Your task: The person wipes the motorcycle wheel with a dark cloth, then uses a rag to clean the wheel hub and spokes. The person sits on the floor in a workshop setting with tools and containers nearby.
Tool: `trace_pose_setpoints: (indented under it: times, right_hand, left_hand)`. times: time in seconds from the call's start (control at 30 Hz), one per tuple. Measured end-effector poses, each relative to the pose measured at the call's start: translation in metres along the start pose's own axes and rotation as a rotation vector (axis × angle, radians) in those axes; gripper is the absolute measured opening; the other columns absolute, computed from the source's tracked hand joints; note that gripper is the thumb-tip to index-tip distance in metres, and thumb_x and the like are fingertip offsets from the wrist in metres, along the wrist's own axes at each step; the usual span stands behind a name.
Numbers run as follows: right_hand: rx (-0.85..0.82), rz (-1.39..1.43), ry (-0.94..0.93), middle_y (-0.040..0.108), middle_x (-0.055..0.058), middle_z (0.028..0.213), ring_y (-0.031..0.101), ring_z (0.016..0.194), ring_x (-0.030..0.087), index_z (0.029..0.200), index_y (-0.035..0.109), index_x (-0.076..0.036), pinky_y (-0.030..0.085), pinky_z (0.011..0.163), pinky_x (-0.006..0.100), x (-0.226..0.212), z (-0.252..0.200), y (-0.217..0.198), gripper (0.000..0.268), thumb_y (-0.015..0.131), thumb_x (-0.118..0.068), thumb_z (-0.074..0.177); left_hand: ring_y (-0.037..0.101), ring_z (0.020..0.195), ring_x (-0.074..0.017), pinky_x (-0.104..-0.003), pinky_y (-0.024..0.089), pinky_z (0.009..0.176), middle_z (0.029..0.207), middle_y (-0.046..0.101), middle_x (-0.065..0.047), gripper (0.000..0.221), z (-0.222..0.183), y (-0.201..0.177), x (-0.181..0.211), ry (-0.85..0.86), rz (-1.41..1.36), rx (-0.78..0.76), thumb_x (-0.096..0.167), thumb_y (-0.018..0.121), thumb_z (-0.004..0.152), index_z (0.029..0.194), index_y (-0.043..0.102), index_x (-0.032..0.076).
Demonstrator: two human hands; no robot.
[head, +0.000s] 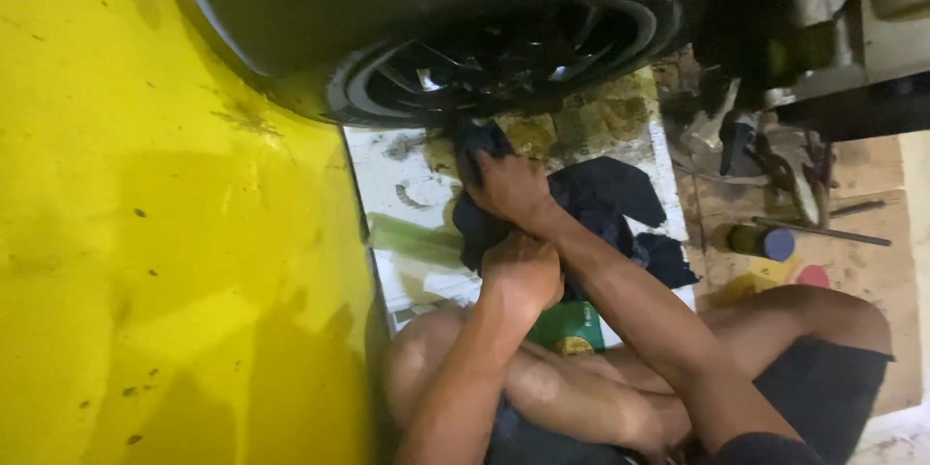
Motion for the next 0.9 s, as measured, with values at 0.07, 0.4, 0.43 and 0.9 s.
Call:
trace_pose_setpoints:
  times: [0.07,0.4,0.43,0.9]
  right_hand:
    - [-0.036,0.038,0.057,0.069,0.02,0.073,0.07,0.075,0.043,0.115,0.064,-0.021,0.054,0.061,0.056,0.003,-0.002,-0.007,0.051,0.059,-0.054,0.076]
    - [0.198,0.175,-0.255,0.065,0.028,0.075,0.067,0.077,0.046,0.092,0.061,0.006,0.052,0.072,0.056,-0.059,0.013,-0.002,0.072,0.061,-0.064,0.076]
    - [0.211,0.18,-0.256,0.065,0.028,0.075,0.067,0.077,0.046,0.092,0.061,0.006,0.052,0.072,0.056,-0.066,0.015,-0.008,0.072,0.061,-0.064,0.076]
    - [0.194,0.438,0.019,0.065,0.037,0.08,0.064,0.075,0.054,0.092,0.068,0.013,0.052,0.067,0.064,-0.039,0.02,0.021,0.077,0.073,-0.059,0.064]
  left_hand:
    - [0.062,0.109,-0.0332,-0.047,0.054,0.086,0.115,0.062,-0.019,0.036,-0.009,-0.008,-0.003,0.067,0.025,0.018,0.018,0.042,0.09,0.112,0.064,0.001]
    - [0.063,0.098,-0.0403,-0.057,0.053,0.075,0.105,0.059,-0.023,0.034,0.013,-0.006,-0.02,-0.085,-0.1,0.187,0.011,0.041,0.089,0.103,0.064,-0.01]
    - [0.063,0.098,-0.0403,-0.057,0.053,0.075,0.105,0.059,-0.023,0.034,0.001,-0.016,-0.026,-0.087,-0.09,0.195,0.011,0.041,0.089,0.103,0.064,-0.01]
    - [0.06,0.107,-0.0386,-0.052,0.053,0.084,0.117,0.056,-0.026,0.035,-0.017,-0.023,-0.006,0.005,0.005,0.01,0.014,0.044,0.089,0.111,0.066,-0.003]
Point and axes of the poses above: each hand's wrist, its own z-axis towards the middle knuckle, its own y-axis out of the palm, x = y × z, the point moved 9 cm from there along z, towards the middle knuckle
